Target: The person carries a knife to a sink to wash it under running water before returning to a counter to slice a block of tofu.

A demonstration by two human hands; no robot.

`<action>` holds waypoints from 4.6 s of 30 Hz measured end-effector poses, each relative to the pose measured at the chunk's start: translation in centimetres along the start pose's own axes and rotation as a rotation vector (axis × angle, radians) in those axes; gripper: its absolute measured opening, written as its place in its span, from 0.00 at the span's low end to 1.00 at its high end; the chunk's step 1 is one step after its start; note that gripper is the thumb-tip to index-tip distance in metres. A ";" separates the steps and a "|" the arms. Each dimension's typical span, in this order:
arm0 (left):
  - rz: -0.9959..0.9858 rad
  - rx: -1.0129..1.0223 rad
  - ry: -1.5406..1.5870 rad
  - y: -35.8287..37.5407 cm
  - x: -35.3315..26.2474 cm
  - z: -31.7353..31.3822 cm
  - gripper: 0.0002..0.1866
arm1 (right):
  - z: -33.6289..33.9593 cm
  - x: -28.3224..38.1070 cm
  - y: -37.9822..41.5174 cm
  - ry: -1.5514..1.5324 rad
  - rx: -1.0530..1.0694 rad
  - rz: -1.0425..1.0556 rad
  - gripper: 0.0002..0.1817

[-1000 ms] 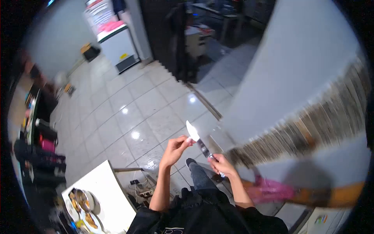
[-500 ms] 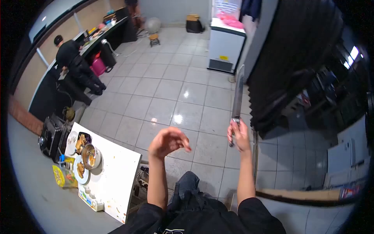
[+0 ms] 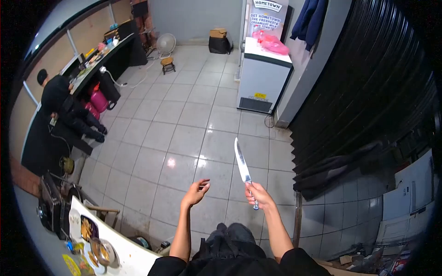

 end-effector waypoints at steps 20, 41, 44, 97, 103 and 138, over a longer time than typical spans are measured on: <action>-0.245 -0.291 0.041 -35.1 -20.3 22.7 0.27 | -5.5 39.4 -41.1 0.170 0.338 0.029 0.16; -0.186 0.149 0.080 -87.9 -18.2 44.7 0.22 | -12.4 66.2 -85.5 0.123 0.143 0.031 0.18; -0.197 0.056 0.154 -95.0 -17.7 51.6 0.22 | -15.6 69.0 -92.5 0.102 0.217 -0.019 0.17; -0.219 -1.050 0.731 -145.7 11.1 172.8 0.05 | -107.4 89.3 -191.7 0.528 0.855 -0.153 0.15; -0.265 -0.955 0.749 -148.1 12.4 180.1 0.06 | -112.6 88.6 -194.8 0.478 0.708 -0.085 0.15; -0.240 -0.893 0.646 -156.1 13.0 188.8 0.11 | -116.3 91.9 -203.4 0.338 0.605 -0.081 0.17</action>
Point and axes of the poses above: each hand's wrist, its own y-axis away from the middle knuckle, its own z-axis out of the back of the hand, x = y × z, the point moved 8 cm from there along -y, towards the middle knuckle, and after that the axes turned 5 degrees about -y, right-handed, at the moved point
